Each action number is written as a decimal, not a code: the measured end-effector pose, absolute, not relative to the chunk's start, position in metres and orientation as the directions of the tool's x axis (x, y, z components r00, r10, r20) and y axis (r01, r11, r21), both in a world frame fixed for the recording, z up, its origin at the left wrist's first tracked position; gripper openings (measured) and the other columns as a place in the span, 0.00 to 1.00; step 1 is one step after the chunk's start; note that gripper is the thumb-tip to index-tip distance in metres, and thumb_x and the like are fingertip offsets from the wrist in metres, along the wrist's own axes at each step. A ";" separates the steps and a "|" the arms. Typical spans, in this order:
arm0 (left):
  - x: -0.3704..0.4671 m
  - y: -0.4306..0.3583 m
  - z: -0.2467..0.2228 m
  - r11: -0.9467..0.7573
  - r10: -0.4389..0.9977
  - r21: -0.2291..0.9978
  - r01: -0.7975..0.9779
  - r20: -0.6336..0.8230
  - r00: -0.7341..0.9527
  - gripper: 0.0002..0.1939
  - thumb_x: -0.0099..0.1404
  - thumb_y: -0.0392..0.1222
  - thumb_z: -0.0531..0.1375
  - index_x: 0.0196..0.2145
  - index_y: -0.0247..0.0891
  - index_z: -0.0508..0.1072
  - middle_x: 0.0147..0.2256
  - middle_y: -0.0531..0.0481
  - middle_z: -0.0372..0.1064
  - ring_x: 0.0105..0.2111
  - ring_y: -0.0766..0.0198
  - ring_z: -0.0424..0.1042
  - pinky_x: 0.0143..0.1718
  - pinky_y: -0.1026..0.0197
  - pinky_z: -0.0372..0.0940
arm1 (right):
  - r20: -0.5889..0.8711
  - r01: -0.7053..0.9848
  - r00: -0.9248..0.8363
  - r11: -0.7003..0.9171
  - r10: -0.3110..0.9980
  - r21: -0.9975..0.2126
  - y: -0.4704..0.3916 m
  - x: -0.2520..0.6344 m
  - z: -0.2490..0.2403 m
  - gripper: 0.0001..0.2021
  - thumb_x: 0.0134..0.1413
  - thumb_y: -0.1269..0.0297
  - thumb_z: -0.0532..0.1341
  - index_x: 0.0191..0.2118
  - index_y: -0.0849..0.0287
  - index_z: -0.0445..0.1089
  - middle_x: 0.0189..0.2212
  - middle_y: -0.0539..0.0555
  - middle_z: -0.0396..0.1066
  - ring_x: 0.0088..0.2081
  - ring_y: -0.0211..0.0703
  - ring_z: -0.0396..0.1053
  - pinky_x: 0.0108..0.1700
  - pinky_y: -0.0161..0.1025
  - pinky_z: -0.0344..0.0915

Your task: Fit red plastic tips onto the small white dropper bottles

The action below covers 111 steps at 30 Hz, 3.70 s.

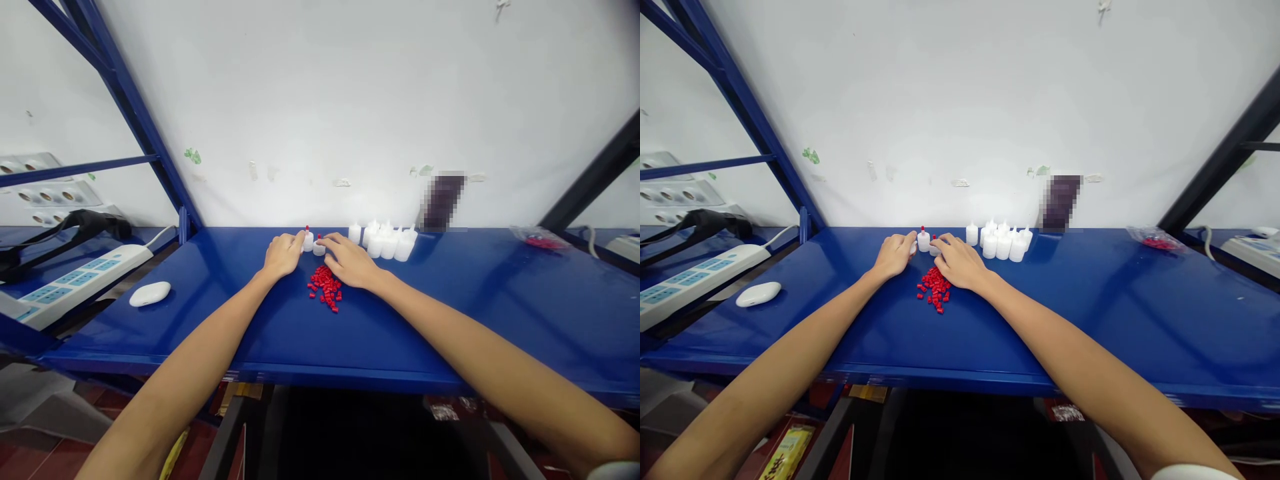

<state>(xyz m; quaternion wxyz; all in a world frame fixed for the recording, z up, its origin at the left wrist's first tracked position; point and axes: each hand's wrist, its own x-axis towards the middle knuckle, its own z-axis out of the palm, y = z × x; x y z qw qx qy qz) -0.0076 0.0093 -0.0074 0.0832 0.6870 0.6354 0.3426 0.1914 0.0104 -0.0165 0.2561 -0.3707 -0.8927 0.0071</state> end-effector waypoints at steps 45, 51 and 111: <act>-0.007 0.009 -0.009 -0.286 0.934 0.456 0.842 0.330 0.139 0.38 0.71 0.62 0.36 0.16 0.38 0.65 0.19 0.46 0.68 0.25 0.60 0.68 0.32 0.61 0.56 | 0.295 0.484 -0.819 0.869 0.492 -0.104 0.021 0.203 -0.017 0.13 0.66 0.69 0.51 0.46 0.62 0.73 0.42 0.60 0.73 0.44 0.49 0.69 0.46 0.44 0.65; -0.008 0.010 -0.011 -0.289 0.933 0.452 0.844 0.330 0.143 0.38 0.71 0.63 0.36 0.17 0.38 0.66 0.19 0.46 0.68 0.25 0.59 0.69 0.32 0.61 0.56 | 0.294 0.475 -0.822 0.872 0.488 -0.118 0.027 0.205 -0.019 0.16 0.62 0.77 0.52 0.47 0.62 0.74 0.45 0.60 0.74 0.46 0.49 0.70 0.49 0.44 0.65; 0.001 -0.004 0.004 -0.494 0.823 0.445 0.747 0.517 0.237 0.24 0.65 0.55 0.48 0.19 0.36 0.64 0.19 0.54 0.53 0.21 0.69 0.53 0.26 0.62 0.47 | 0.636 0.587 -0.413 0.724 0.652 -0.362 -0.009 0.183 -0.003 0.11 0.56 0.61 0.63 0.42 0.58 0.65 0.16 0.40 0.60 0.21 0.36 0.62 0.44 0.42 0.57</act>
